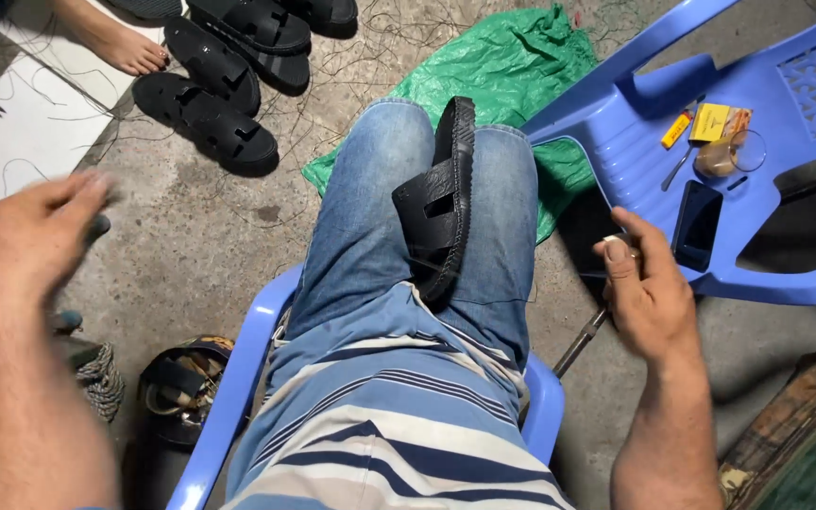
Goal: A person is manually stitching the strap of a black sandal using a needle and thread while sitting on a chair.
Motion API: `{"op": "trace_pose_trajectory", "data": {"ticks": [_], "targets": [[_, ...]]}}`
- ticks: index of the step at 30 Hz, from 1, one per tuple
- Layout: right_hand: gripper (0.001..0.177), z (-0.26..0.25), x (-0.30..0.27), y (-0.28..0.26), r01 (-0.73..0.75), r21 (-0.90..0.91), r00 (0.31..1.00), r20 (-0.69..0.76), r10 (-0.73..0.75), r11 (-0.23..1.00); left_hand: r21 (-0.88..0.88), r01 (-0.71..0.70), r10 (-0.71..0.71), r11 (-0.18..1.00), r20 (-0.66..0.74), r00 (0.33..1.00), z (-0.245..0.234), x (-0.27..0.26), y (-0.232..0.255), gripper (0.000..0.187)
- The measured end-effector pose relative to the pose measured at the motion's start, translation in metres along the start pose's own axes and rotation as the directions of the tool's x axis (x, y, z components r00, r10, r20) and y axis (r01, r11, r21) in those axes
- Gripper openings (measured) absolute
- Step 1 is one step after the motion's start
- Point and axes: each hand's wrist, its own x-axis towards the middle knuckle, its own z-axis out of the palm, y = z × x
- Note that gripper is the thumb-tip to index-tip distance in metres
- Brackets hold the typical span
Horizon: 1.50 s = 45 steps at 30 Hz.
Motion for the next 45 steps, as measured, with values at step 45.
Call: {"op": "trace_pose_trajectory", "data": {"ticks": [45], "targets": [[0.028, 0.069, 0.026, -0.010, 0.702, -0.396, 0.711, 0.344, -0.613, 0.592, -0.582, -0.641, 0.670, 0.500, -0.210, 0.712, 0.232, -0.125, 0.090, 0.012]]}}
